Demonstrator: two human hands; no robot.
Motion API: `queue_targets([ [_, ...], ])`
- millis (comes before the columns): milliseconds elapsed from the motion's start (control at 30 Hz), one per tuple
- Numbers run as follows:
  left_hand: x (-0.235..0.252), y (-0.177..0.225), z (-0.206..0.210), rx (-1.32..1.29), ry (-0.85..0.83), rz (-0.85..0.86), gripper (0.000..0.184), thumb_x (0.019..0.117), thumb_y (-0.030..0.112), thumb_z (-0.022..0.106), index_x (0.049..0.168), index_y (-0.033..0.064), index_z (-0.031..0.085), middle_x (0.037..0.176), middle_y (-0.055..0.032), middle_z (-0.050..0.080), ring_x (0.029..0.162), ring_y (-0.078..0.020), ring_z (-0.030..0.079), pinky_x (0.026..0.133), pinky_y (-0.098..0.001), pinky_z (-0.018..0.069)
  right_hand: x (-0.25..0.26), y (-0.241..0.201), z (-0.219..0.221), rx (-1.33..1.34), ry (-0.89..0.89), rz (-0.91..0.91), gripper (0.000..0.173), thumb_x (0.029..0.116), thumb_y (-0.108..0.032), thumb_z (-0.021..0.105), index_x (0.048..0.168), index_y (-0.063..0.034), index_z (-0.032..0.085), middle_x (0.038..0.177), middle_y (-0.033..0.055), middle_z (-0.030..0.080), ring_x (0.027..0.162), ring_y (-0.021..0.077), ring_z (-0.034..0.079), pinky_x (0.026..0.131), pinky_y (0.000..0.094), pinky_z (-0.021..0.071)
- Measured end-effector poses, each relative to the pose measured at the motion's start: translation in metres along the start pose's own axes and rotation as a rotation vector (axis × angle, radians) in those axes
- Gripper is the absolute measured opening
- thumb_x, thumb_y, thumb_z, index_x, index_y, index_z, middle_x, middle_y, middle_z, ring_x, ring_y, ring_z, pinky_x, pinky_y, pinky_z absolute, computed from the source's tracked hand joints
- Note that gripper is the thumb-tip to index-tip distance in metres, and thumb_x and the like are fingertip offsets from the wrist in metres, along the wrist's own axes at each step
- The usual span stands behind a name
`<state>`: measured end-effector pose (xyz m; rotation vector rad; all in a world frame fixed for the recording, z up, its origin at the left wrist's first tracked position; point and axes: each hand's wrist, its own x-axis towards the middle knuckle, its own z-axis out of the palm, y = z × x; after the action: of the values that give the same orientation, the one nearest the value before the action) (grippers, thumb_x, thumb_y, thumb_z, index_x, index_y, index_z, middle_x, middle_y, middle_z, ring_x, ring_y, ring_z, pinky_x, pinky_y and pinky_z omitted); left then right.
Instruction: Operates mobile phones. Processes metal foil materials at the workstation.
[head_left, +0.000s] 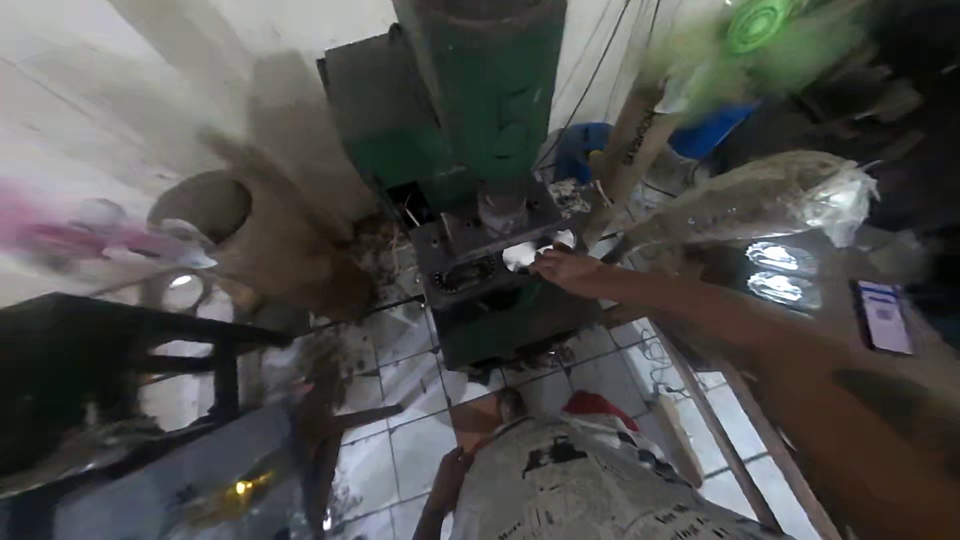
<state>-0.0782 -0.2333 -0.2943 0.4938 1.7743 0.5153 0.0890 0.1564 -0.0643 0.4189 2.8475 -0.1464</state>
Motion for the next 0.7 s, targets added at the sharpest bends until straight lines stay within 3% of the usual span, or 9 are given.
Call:
queue_targets([
  [67, -0.004, -0.007, -0.008, -0.017, 0.012, -0.039, 0.033, 0.1083, 0.018, 0.05, 0.121, -0.0103, 0.062, 0.112, -0.0239, 0.065, 0.099, -0.0258, 0.061, 0.093, -0.0426, 0.0495, 0.006, -0.01, -0.016, 0.169, -0.062, 0.052, 0.042, 0.0973, 0.012, 0.056, 0.138, 0.0013, 0.06, 0.151, 0.0118, 0.053, 0.146, 0.0313, 0.042, 0.123, 0.0541, 0.0277],
  [167, 0.01, -0.018, -0.029, 0.056, 0.047, -0.101, 0.044, 0.1061, 0.024, 0.056, 0.136, -0.0082, 0.055, 0.13, -0.0289, 0.062, 0.12, -0.0376, 0.061, 0.104, -0.0515, 0.0472, 0.063, -0.002, 0.05, 0.17, 0.112, -0.133, 0.038, 0.0971, 0.006, 0.058, 0.134, -0.0004, 0.062, 0.146, 0.0149, 0.057, 0.139, 0.0381, 0.049, 0.116, 0.0637, 0.0338],
  [233, 0.019, -0.024, -0.038, -0.007, 0.145, -0.103, 0.045, 0.1055, 0.024, 0.057, 0.137, -0.0083, 0.055, 0.132, -0.0291, 0.06, 0.124, -0.0393, 0.058, 0.105, -0.0539, 0.0452, 0.097, -0.052, 0.044, 0.056, -0.032, -0.031, 0.042, 0.1055, -0.004, 0.05, 0.148, -0.0078, 0.052, 0.157, 0.0074, 0.047, 0.148, 0.0303, 0.041, 0.121, 0.0592, 0.032],
  [300, 0.022, -0.022, -0.043, -0.07, 0.225, -0.103, 0.045, 0.1051, 0.024, 0.057, 0.136, -0.0081, 0.055, 0.132, -0.0286, 0.059, 0.123, -0.0381, 0.056, 0.104, -0.054, 0.045, 0.123, -0.096, 0.063, 0.164, 0.202, 0.059, 0.032, 0.1028, 0.002, 0.048, 0.132, 0.0023, 0.062, 0.142, 0.0178, 0.059, 0.138, 0.0376, 0.051, 0.114, 0.0664, 0.0357],
  [367, 0.014, -0.014, -0.047, -0.11, 0.278, -0.108, 0.048, 0.1051, 0.024, 0.057, 0.14, -0.0083, 0.052, 0.138, -0.0298, 0.056, 0.127, -0.0393, 0.055, 0.106, -0.0545, 0.0437, 0.118, -0.11, -0.011, 0.156, -0.286, 0.134, 0.043, 0.1088, -0.004, 0.04, 0.151, -0.0006, 0.044, 0.162, 0.014, 0.039, 0.153, 0.0325, 0.032, 0.122, 0.0583, 0.0273],
  [400, 0.01, -0.015, -0.046, -0.147, 0.307, -0.104, 0.047, 0.1051, 0.023, 0.057, 0.141, -0.0079, 0.052, 0.138, -0.0297, 0.056, 0.125, -0.0385, 0.055, 0.103, -0.0543, 0.0447, 0.116, -0.103, -0.02, 0.201, -0.361, 0.093, 0.045, 0.1081, -0.005, 0.044, 0.153, -0.001, 0.042, 0.164, 0.0139, 0.036, 0.154, 0.0324, 0.029, 0.124, 0.0588, 0.0233],
  [533, 0.001, -0.027, -0.019, -0.184, 0.27, -0.142, 0.037, 0.1071, 0.021, 0.053, 0.13, -0.0084, 0.058, 0.125, -0.0261, 0.061, 0.109, -0.0317, 0.057, 0.09, -0.0488, 0.0477, 0.139, -0.079, 0.052, 0.313, -0.082, -0.017, 0.069, 0.0828, -0.011, 0.082, 0.145, -0.0005, 0.052, 0.153, 0.0138, 0.048, 0.146, 0.0359, 0.039, 0.118, 0.0752, 0.0159],
  [633, -0.005, -0.04, -0.003, 0.046, 0.094, -0.173, 0.033, 0.1071, 0.02, 0.053, 0.12, -0.0091, 0.064, 0.12, -0.026, 0.065, 0.112, -0.0347, 0.061, 0.1, -0.05, 0.0471, 0.105, -0.06, 0.055, 0.282, -0.09, 0.072, 0.063, 0.0934, -0.018, 0.07, 0.151, -0.0038, 0.047, 0.162, 0.0085, 0.041, 0.152, 0.031, 0.031, 0.121, 0.0733, 0.0041],
  [700, -0.005, -0.055, 0.008, 0.063, 0.05, -0.172, 0.032, 0.1076, 0.018, 0.052, 0.118, -0.0082, 0.067, 0.118, -0.0246, 0.067, 0.111, -0.033, 0.062, 0.1, -0.0485, 0.0475, 0.078, -0.027, 0.065, 0.272, -0.009, 0.192, 0.061, 0.0989, -0.031, 0.064, 0.151, -0.0041, 0.047, 0.16, 0.0108, 0.044, 0.151, 0.0333, 0.034, 0.121, 0.0731, 0.0058],
])
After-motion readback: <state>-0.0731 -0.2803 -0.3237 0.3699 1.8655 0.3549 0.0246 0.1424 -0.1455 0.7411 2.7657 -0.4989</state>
